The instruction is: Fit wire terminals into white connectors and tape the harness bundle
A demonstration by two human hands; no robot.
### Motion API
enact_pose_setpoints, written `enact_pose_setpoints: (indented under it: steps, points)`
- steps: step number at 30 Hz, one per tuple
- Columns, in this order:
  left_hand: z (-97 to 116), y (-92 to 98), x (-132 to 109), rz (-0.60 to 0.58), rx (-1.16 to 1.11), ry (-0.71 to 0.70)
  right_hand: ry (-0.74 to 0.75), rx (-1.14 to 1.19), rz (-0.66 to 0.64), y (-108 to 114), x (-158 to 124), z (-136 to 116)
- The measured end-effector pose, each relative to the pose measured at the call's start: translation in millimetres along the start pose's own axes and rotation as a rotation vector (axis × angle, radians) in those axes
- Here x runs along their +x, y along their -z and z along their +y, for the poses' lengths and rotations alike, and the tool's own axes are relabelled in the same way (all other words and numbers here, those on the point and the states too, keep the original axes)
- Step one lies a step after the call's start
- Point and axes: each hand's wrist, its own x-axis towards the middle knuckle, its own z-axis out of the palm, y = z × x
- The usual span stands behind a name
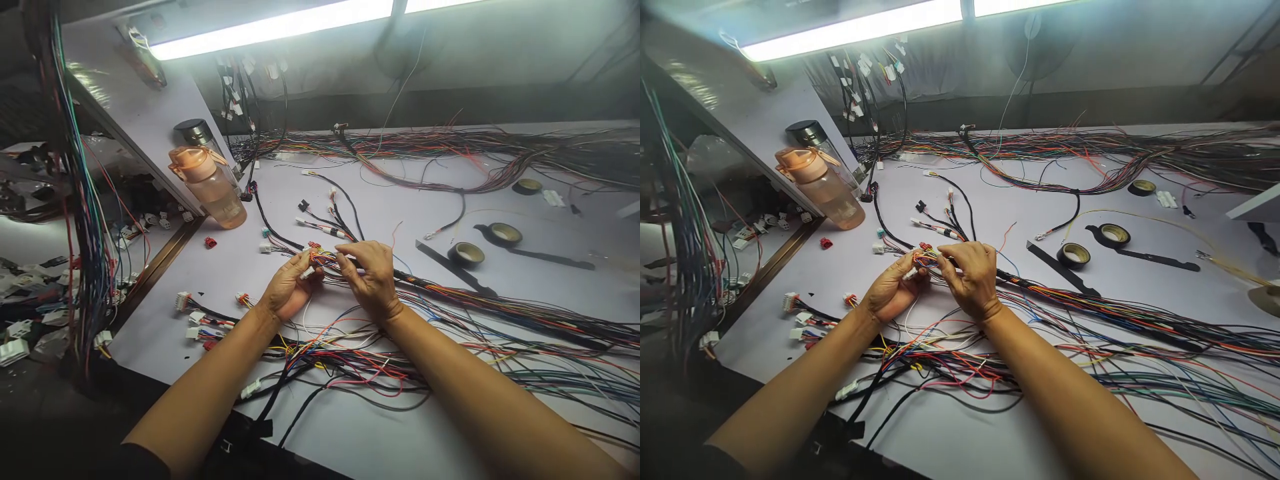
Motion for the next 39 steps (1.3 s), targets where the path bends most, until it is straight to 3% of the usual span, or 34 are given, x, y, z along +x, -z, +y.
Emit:
enact_pose_setpoints:
  steps: [10,21,25,28,31,33,35,39]
  points:
    - [-1.1,0.6,-0.7,-0.029,0.076,-0.020,-0.009,-0.010,-0.096,-7.4,-2.2,10.9]
    - [18.4,-10.9,-2.8,0.049,0.440,-0.034,-0.034,-0.012,-0.200,-7.2,-2.5,17.3]
    - [20.6,-20.1,-6.8,0.065,0.551,-0.086,-0.028,-0.020,-0.217,-8.0,-2.5,19.0]
    - [34.0,-19.5,-18.3,0.091,0.638,-0.190,-0.027,-0.021,-0.226,-8.8,-2.7,20.1]
    - [59.5,1.0,-39.2,0.141,0.852,-0.449,-0.024,-0.013,-0.221,-10.0,-3.6,21.4]
    - [78.1,24.9,-56.9,0.250,1.020,-0.589,-0.020,-0.002,-0.214,-10.8,-4.2,22.0]
    - [92.5,50.3,-74.7,0.406,1.203,-0.623,-0.014,0.011,-0.206,-11.3,-4.8,22.1]
    - [98.6,82.7,-98.5,0.428,1.302,-0.537,0.001,0.026,-0.195,-11.3,-5.3,21.7]
